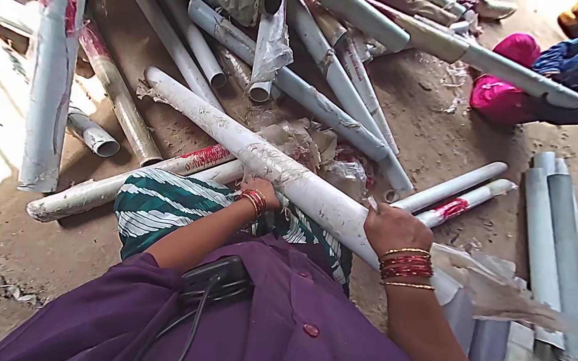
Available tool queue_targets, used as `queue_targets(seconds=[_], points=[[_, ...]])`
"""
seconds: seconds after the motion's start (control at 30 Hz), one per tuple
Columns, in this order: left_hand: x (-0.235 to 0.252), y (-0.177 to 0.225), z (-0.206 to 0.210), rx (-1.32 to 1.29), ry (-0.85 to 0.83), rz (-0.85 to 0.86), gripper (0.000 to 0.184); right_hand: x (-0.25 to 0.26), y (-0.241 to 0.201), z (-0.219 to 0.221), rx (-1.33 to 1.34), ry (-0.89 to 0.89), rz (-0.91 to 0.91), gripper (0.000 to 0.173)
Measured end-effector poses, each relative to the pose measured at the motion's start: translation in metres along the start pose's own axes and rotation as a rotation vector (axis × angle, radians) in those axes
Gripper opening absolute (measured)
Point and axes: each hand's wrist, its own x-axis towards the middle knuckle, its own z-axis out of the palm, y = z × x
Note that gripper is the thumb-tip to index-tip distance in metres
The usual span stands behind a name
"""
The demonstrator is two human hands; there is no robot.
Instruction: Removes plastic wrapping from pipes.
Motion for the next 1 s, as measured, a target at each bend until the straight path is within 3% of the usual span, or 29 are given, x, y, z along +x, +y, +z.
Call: queue_targets(seconds=[0.07,0.2,0.33,0.43,0.57,0.63,0.7,0.77,0.8,0.9,1.0], points=[[0.006,0.004,0.004,-0.084,0.011,-0.032,0.039,-0.001,0.003,0.006,0.012,0.067,-0.030,0.037],[0.015,-0.021,-0.008,-0.059,0.039,0.052,0.032,-0.002,0.006,0.011,0.033,0.117,-0.060,0.035],[0.011,-0.036,-0.030,0.034,0.071,0.160,0.029,0.008,0.008,-0.009,-0.007,-0.157,0.029,0.043],[0.017,-0.039,-0.034,0.219,0.207,0.220,0.028,0.011,0.011,-0.010,0.005,-0.175,0.021,0.043],[0.046,-0.074,-0.026,0.370,0.450,0.530,0.024,0.017,0.010,-0.010,-0.011,-0.197,0.012,0.045],[0.059,-0.086,-0.028,0.347,0.532,0.591,0.021,0.022,0.009,-0.011,-0.002,-0.195,0.003,0.045],[0.062,-0.098,-0.032,0.296,0.474,0.453,0.023,0.024,0.010,-0.011,0.002,-0.205,0.000,0.045],[0.063,-0.115,-0.046,0.141,0.257,0.133,0.029,0.026,0.009,-0.012,0.005,-0.216,0.001,0.044],[0.063,-0.117,-0.055,0.079,0.196,0.051,0.032,0.028,0.010,-0.014,0.012,-0.191,-0.001,0.044],[0.052,-0.116,-0.062,0.022,0.123,0.022,0.029,0.028,0.008,-0.012,0.019,-0.157,0.001,0.042],[0.041,-0.109,-0.065,-0.219,0.235,0.147,0.033,0.028,0.008,-0.010,0.032,-0.111,-0.007,0.041]])
